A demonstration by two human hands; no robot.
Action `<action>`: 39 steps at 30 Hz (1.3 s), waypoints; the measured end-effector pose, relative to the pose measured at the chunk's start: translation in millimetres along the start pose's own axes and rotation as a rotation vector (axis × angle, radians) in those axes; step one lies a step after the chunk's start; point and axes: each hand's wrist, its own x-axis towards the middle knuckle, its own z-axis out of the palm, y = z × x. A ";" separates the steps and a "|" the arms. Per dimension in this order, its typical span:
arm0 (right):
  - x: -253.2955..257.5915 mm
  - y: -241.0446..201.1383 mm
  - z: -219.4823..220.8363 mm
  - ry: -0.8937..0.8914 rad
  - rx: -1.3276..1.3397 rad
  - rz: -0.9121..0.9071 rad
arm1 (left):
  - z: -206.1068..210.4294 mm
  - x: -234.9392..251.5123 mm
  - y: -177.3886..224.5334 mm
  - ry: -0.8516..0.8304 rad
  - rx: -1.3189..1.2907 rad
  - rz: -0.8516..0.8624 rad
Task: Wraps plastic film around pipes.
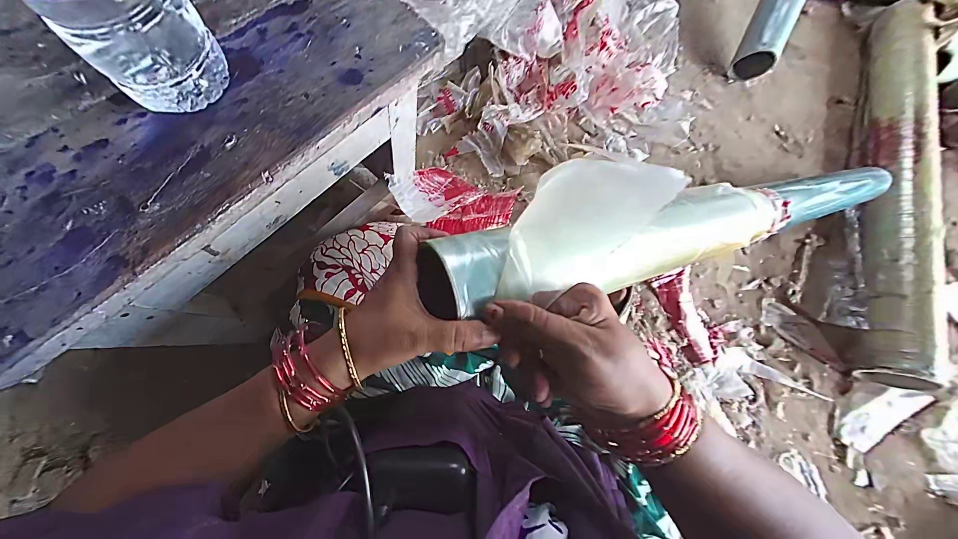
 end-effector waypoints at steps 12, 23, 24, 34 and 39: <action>-39.3 26.3 -19.3 0.014 -0.078 0.183 | 15.8 -23.9 -30.3 0.039 0.481 0.079; -31.3 7.3 -56.5 0.244 -0.289 0.411 | 7.9 -26.2 -72.6 -0.003 0.856 0.471; -28.9 6.9 -55.8 0.218 -0.305 0.411 | 8.7 -26.0 -72.9 0.005 0.857 0.476; 29.9 -33.0 -25.2 0.464 0.132 0.360 | 19.4 -21.4 4.5 0.136 0.982 0.507; 61.6 -25.1 -24.1 0.458 0.294 0.351 | 31.9 23.0 -23.1 0.366 1.267 0.357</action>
